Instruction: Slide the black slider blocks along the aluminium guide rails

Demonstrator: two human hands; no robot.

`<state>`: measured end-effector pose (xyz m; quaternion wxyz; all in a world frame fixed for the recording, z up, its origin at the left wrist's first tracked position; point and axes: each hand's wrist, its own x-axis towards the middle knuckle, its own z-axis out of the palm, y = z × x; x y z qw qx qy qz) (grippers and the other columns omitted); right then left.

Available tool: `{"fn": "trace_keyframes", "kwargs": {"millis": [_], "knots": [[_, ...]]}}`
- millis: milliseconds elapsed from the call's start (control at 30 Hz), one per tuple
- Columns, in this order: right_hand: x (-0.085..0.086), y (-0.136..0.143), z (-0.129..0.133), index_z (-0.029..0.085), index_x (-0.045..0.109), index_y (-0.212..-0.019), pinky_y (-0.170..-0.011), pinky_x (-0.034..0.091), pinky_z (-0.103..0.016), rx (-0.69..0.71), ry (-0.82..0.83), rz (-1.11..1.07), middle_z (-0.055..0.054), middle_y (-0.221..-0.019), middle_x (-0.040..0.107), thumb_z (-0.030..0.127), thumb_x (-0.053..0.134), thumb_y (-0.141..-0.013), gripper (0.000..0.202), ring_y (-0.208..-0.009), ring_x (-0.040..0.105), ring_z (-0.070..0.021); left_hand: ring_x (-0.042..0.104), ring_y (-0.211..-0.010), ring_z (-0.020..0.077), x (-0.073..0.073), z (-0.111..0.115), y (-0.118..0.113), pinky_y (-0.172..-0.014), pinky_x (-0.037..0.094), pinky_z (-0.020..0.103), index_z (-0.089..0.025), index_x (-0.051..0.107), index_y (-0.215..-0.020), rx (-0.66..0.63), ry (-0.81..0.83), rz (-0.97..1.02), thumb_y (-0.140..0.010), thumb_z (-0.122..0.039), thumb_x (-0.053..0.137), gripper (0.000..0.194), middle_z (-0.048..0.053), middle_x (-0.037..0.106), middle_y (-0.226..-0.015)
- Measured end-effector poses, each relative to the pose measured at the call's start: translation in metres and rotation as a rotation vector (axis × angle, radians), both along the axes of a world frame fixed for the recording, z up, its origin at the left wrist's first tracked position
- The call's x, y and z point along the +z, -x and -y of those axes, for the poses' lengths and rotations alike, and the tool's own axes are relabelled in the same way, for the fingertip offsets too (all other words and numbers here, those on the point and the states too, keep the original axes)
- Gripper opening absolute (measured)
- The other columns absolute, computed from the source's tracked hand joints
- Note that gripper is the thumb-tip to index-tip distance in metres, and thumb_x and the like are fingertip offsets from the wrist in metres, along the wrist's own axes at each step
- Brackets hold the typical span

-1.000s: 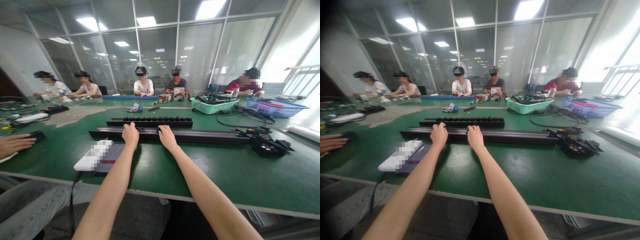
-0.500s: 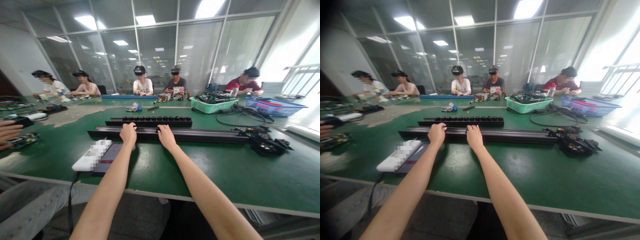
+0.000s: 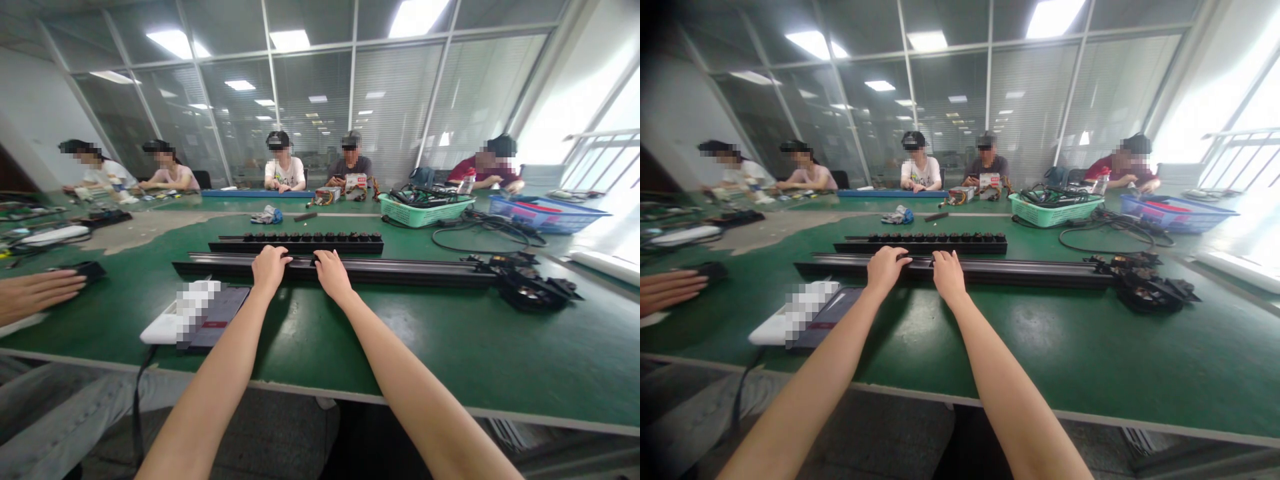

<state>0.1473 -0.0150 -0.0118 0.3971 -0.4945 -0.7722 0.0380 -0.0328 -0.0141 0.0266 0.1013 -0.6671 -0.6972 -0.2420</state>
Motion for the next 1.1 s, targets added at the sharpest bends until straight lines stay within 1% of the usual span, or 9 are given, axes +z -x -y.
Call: {"fn": "trace_keyframes", "kwargs": {"millis": [133, 267, 367, 500, 700, 900, 967, 1033, 1100], "knots": [[0.000, 0.000, -0.001, 0.015, 0.063, -0.133, -0.127, 0.026, -0.048, 0.003, -0.002, -0.005, -0.015, -0.135, 0.066, 0.010, 0.043, -0.099, 0.040, -0.127, 0.060, -0.0217, 0.069, -0.109, 0.0282, 0.001, 0.003, -0.009, -0.090, 0.052, 0.034, -0.030, 0.075, -0.121, -0.108, -0.018, -0.015, -0.098, -0.042, 0.062, 0.030, 0.009, 0.073, -0.120], [0.000, 0.000, -0.002, 0.013, 0.063, -0.133, -0.127, 0.025, -0.047, 0.006, -0.005, 0.000, -0.015, -0.133, 0.067, 0.010, 0.044, -0.099, 0.039, -0.128, 0.059, -0.0218, 0.070, -0.111, 0.0277, 0.003, 0.006, -0.017, -0.093, 0.052, 0.035, -0.029, 0.074, -0.124, -0.152, 0.007, -0.030, -0.104, -0.038, 0.051, 0.032, 0.008, 0.076, -0.122], [0.000, -0.001, -0.003, 0.015, 0.063, -0.133, -0.127, 0.026, -0.047, 0.000, -0.009, 0.006, -0.014, -0.132, 0.067, 0.010, 0.043, -0.100, 0.039, -0.127, 0.060, -0.0213, 0.070, -0.114, 0.0267, 0.003, 0.006, -0.018, -0.098, 0.051, 0.034, -0.029, 0.073, -0.125, -0.192, 0.008, -0.013, -0.105, -0.035, 0.048, 0.033, 0.007, 0.076, -0.124], [0.001, 0.000, -0.002, 0.013, 0.063, -0.133, -0.127, 0.025, -0.047, 0.004, 0.001, 0.012, -0.015, -0.132, 0.068, 0.009, 0.041, -0.101, 0.039, -0.128, 0.059, -0.0214, 0.070, -0.117, 0.0253, -0.001, 0.003, -0.020, -0.103, 0.051, 0.034, -0.028, 0.073, -0.127, -0.265, 0.001, 0.031, -0.104, -0.031, 0.047, 0.034, 0.006, 0.076, -0.125], [0.001, -0.001, -0.002, 0.012, 0.064, -0.129, -0.127, 0.025, -0.045, -0.026, -0.006, 0.012, -0.017, -0.130, 0.068, 0.009, 0.040, -0.101, 0.037, -0.127, 0.060, -0.0214, 0.071, -0.117, 0.0235, -0.009, -0.005, -0.020, -0.107, 0.050, 0.034, -0.022, 0.073, -0.126, -0.407, -0.047, 0.101, -0.103, -0.026, 0.048, 0.034, 0.007, 0.076, -0.125], [0.002, -0.006, -0.002, 0.010, 0.066, -0.122, -0.125, 0.028, -0.045, -0.104, -0.002, 0.011, -0.018, -0.124, 0.069, 0.014, 0.049, -0.100, 0.027, -0.122, 0.062, -0.0232, 0.071, -0.119, 0.0244, -0.015, -0.008, -0.022, -0.107, 0.053, 0.038, -0.020, 0.073, -0.126, -0.589, -0.081, 0.151, -0.103, -0.026, 0.049, 0.034, 0.008, 0.075, -0.127], [0.002, -0.008, -0.001, 0.011, 0.066, -0.120, -0.124, 0.029, -0.044, -0.131, 0.006, -0.003, -0.017, -0.121, 0.070, 0.014, 0.051, -0.100, 0.025, -0.121, 0.062, -0.0227, 0.070, -0.121, 0.0254, -0.015, -0.007, -0.024, -0.108, 0.052, 0.039, -0.019, 0.072, -0.128, -0.608, -0.076, 0.135, -0.102, -0.026, 0.051, 0.034, 0.009, 0.074, -0.130], [0.003, -0.009, 0.000, 0.013, 0.066, -0.119, -0.123, 0.031, -0.044, -0.147, 0.016, -0.015, -0.015, -0.121, 0.070, 0.013, 0.052, -0.099, 0.024, -0.120, 0.063, -0.0223, 0.068, -0.124, 0.0263, -0.014, -0.004, -0.027, -0.109, 0.051, 0.040, -0.019, 0.070, -0.131, -0.598, -0.065, 0.107, -0.101, -0.027, 0.055, 0.035, 0.009, 0.072, -0.134], [0.005, -0.011, 0.001, 0.016, 0.067, -0.120, -0.119, 0.037, -0.042, -0.156, 0.043, -0.027, -0.013, -0.123, 0.070, 0.015, 0.053, -0.100, 0.024, -0.120, 0.062, -0.0228, 0.067, -0.126, 0.0268, -0.014, -0.002, -0.028, -0.110, 0.051, 0.041, -0.020, 0.069, -0.133, -0.582, -0.056, 0.086, -0.101, -0.027, 0.056, 0.035, 0.009, 0.071, -0.136]]}}
